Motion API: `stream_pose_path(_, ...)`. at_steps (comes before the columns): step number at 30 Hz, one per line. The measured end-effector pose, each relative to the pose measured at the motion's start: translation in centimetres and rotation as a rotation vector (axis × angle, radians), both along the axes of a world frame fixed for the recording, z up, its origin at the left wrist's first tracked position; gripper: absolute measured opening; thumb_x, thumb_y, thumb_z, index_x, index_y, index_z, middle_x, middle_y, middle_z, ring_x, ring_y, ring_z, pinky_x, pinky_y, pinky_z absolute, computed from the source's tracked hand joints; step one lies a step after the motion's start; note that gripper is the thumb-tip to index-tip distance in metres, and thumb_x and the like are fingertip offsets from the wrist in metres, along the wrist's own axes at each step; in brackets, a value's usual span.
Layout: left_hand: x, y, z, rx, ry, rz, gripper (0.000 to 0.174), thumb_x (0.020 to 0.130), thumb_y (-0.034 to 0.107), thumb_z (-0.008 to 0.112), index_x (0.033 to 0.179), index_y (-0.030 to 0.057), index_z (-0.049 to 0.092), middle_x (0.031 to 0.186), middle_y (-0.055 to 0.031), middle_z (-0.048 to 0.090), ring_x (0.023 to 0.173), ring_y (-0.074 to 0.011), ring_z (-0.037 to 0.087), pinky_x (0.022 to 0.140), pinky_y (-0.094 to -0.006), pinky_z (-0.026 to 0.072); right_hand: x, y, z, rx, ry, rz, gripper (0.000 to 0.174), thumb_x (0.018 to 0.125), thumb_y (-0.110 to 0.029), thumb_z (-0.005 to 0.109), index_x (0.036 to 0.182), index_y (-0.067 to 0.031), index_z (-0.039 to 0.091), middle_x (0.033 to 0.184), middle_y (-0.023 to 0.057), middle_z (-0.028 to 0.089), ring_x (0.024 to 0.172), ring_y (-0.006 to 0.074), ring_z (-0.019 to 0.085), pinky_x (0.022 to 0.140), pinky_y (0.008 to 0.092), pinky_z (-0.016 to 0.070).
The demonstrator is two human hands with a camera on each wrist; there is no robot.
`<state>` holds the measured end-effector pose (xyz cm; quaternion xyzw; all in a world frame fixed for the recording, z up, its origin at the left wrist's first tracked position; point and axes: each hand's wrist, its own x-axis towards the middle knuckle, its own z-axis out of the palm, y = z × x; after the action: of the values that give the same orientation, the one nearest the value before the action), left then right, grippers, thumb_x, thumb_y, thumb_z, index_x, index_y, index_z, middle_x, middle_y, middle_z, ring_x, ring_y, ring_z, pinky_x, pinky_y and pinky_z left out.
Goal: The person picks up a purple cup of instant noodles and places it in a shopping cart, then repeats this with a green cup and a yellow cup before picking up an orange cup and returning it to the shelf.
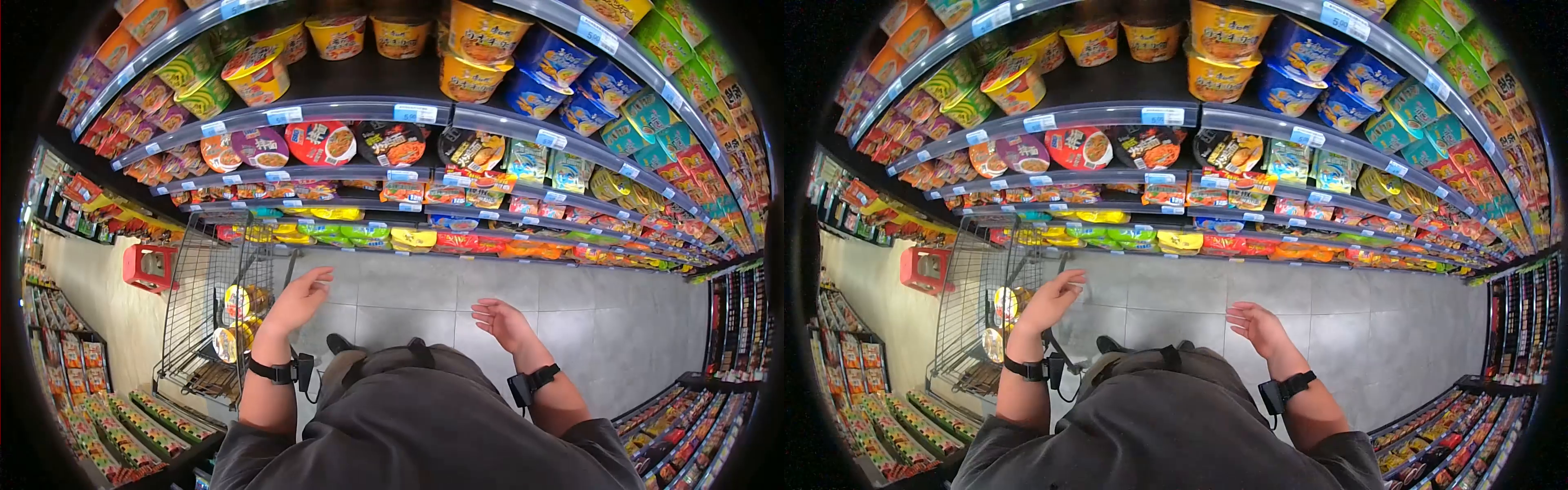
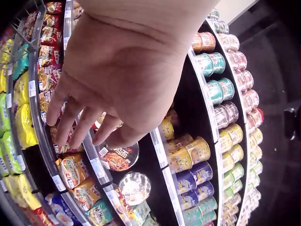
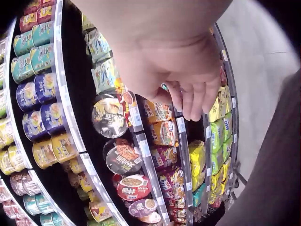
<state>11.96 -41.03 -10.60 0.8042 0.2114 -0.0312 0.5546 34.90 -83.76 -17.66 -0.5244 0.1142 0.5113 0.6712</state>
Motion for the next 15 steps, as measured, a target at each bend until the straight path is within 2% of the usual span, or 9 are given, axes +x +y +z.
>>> stream_pose_path(4,1.8,0.2,0.1,0.004,-0.024,0.004,0.042,0.101,0.011,0.059,0.143,0.0066,0.056,0.126,-0.0081,0.07,0.098,-0.0134,0.062,0.089,-0.0304,0.0507,1.7,-1.0,0.4,-0.025,-0.007,-0.055,0.034,0.098,-0.012,0.053,0.13,-0.0017,0.058,0.128,0.0155,0.067,0.117,0.0273,0.064,0.101,0.0402,0.0505)
stream_pose_path(7,2.7,1.5,1.3,0.029,-0.05,-0.011,0.043,0.1,0.008,0.059,0.143,0.0052,0.056,0.128,-0.0108,0.068,0.105,-0.0168,0.064,0.094,-0.0328,0.0511,2.9,0.6,0.1,-0.005,-0.025,-0.07,0.034,0.098,-0.013,0.054,0.13,-0.0015,0.059,0.128,0.0159,0.067,0.118,0.0281,0.064,0.101,0.0413,0.0503)
stream_pose_path(8,3.1,2.3,1.8,0.056,-0.039,-0.01,0.044,0.098,0.006,0.058,0.142,0.0043,0.056,0.131,-0.0129,0.067,0.108,-0.0191,0.065,0.097,-0.0345,0.0515,3.4,1.5,0.0,0.011,-0.035,-0.074,0.034,0.098,-0.013,0.054,0.13,-0.0014,0.059,0.128,0.0161,0.067,0.118,0.0286,0.064,0.102,0.0418,0.0501)
stream_pose_path(12,4.3,8.0,2.3,0.158,-0.173,0.017,0.044,0.097,0.004,0.06,0.141,0.0038,0.057,0.13,-0.0124,0.066,0.112,-0.021,0.065,0.097,-0.0348,0.0517,4.7,7.1,1.3,0.048,-0.081,-0.082,0.034,0.099,-0.014,0.055,0.13,-0.0021,0.059,0.128,0.0164,0.067,0.119,0.0289,0.064,0.102,0.0422,0.0499)
stream_pose_path(14,5.2,11.0,3.9,0.156,-0.218,0.117,0.044,0.097,0.003,0.061,0.141,0.0028,0.056,0.127,-0.0116,0.065,0.115,-0.0221,0.065,0.097,-0.0351,0.0519,5.3,10.6,2.6,0.074,-0.129,-0.039,0.034,0.1,-0.015,0.055,0.132,-0.003,0.059,0.13,0.0155,0.067,0.119,0.0285,0.064,0.103,0.0416,0.0494)
stream_pose_path(15,5.7,12.3,5.1,0.141,-0.229,0.146,0.044,0.1,0.0,0.056,0.143,0.0061,0.056,0.132,-0.0073,0.063,0.12,-0.0175,0.06,0.1,-0.0325,0.0473,5.6,12.4,3.5,0.071,-0.138,-0.038,0.034,0.1,-0.015,0.055,0.132,-0.003,0.059,0.13,0.0155,0.067,0.119,0.0285,0.064,0.103,0.0416,0.0494)
